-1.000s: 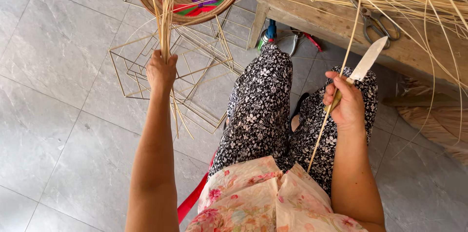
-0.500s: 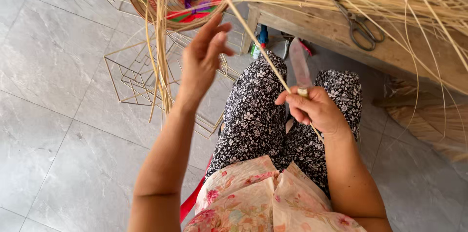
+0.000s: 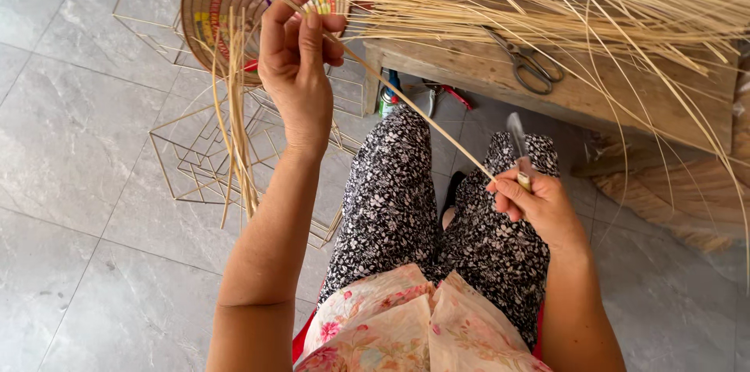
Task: The person sits on a red chair and weaves thin dried plant strips into a wire basket frame. They repeatedly pull strips through the frame, trim excess with a knife, and smooth the woven sections. A finished colorful basket sits nearby on the floor.
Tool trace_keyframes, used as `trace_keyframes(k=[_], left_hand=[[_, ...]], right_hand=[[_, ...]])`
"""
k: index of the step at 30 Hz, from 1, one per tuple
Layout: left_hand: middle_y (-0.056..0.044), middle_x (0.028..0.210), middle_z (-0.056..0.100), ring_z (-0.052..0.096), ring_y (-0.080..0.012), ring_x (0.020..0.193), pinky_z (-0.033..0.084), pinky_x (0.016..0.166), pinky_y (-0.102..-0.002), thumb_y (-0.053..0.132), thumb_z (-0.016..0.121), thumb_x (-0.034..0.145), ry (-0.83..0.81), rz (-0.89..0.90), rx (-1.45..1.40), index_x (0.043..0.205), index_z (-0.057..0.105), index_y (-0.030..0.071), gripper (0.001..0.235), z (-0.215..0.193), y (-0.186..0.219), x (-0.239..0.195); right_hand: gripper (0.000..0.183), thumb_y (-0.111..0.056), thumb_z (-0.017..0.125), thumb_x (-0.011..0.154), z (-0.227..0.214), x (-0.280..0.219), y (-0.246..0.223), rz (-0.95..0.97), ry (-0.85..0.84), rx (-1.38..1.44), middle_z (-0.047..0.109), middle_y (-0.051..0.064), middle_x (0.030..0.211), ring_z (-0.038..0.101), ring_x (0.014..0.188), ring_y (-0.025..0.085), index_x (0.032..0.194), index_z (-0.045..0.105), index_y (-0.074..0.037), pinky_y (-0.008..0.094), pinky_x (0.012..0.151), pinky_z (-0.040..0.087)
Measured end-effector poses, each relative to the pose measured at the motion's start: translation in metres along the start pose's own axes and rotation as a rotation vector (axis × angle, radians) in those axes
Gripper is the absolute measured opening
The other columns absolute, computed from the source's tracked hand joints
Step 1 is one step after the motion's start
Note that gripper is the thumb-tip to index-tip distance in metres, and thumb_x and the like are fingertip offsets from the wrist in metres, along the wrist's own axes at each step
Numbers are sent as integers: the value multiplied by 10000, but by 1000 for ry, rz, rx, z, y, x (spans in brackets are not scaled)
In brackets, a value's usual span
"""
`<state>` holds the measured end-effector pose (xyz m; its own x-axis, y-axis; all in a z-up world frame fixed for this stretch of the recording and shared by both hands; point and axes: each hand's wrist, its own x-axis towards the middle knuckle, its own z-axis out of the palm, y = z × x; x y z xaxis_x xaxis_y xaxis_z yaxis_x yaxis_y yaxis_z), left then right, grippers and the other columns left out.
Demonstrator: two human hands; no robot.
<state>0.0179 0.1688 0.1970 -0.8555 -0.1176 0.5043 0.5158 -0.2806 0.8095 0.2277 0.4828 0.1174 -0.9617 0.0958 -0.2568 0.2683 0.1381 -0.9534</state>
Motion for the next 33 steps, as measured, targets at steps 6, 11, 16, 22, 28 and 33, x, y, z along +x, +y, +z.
trace_keyframes(k=[6, 11, 16, 22, 28, 33], left_hand=[[-68, 988, 767, 602, -57, 717, 509, 662, -197, 77, 565, 1213, -22, 162, 312, 1416, 560, 87, 203, 1, -18, -18], [-140, 1222, 653, 668, -120, 875, 553, 731, -228, 68, 668, 1079, -47, 58, 534, 1550, 359, 25, 565, 11, 2, -31], [-75, 1192, 629, 642, -234, 983, 540, 942, -332, -26, 705, 1012, -257, 320, 642, 1448, 529, 5, 471, 43, 49, -101], [-33, 1324, 625, 613, -181, 1099, 550, 911, -319, 99, 721, 859, -1060, 578, 371, 1273, 739, 114, 414, 81, 79, -157], [-41, 1242, 603, 595, -219, 1189, 553, 912, -346, 136, 709, 806, -1092, 576, 372, 1174, 741, 138, 370, 90, 72, -161], [-11, 1207, 602, 614, -188, 1146, 579, 987, -349, 124, 740, 879, -1016, 678, 181, 1224, 755, 108, 345, 96, 84, -149]], right_hand=[[194, -170, 629, 991, -21, -34, 29, 57, 119, -143, 656, 23, 647, 529, 515, 62, 978, 761, -28, 218, 464, 435], [187, -149, 624, 1001, -37, -60, 23, 21, 195, -77, 645, 22, 655, 492, 509, 67, 964, 747, -12, 214, 461, 394], [192, -167, 624, 1001, -17, -64, 11, -45, 138, 261, 663, 38, 688, 557, 537, 82, 989, 726, -5, 218, 463, 430], [203, -195, 657, 1034, 13, -50, 3, -57, 130, 450, 645, 22, 801, 567, 667, 79, 1017, 713, -1, 217, 569, 429], [220, -225, 629, 1034, 15, -48, -12, -44, 143, 582, 671, 29, 812, 619, 699, 97, 946, 668, -27, 245, 623, 497], [315, -286, 611, 1053, 17, -64, -34, -81, 115, 404, 632, 7, 794, 558, 690, 69, 1051, 693, 18, 225, 610, 450]])
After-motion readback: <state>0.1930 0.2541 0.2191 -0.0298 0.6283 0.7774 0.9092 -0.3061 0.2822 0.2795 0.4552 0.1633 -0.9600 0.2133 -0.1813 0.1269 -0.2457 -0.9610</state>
